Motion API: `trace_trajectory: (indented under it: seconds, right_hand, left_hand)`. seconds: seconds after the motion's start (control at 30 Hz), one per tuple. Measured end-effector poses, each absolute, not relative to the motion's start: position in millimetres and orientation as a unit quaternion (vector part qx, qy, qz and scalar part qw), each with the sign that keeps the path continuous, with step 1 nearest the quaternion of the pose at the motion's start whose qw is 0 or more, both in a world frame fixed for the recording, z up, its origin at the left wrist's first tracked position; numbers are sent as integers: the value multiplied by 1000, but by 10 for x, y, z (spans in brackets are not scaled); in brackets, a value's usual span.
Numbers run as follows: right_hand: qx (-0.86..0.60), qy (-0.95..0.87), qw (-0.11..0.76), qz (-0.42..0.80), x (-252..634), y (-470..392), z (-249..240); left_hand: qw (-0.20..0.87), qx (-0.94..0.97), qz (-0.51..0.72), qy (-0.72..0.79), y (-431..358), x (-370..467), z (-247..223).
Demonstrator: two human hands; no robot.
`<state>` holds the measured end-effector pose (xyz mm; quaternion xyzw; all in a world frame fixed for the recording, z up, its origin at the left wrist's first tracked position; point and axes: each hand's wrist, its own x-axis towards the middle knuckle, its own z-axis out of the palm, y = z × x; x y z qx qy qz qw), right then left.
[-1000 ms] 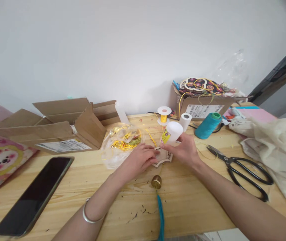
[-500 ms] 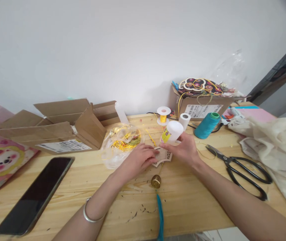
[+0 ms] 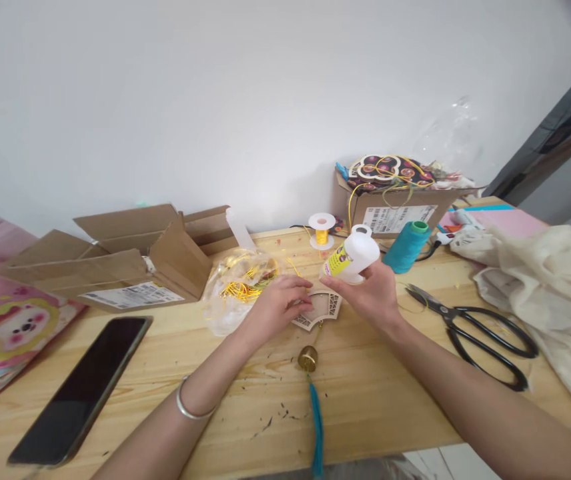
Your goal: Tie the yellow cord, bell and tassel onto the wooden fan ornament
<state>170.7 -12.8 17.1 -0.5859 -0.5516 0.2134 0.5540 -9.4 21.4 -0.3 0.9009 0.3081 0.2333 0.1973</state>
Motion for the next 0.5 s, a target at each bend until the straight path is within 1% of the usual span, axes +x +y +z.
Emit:
trace_trajectory:
  seconds: [0.1,0.2,0.5]
  right_hand:
    - [-583,-551,562,203,1709,-146,187]
    - [-585,-545,569,193,1713,-160,210]
    - [-578,-544,574,199,1704,-184,250]
  left_hand:
    - [156,915,223,297,303,-32,0]
    - [150,912,231,305,367,12,-30]
    - [215,885,259,321,379,50,-169]
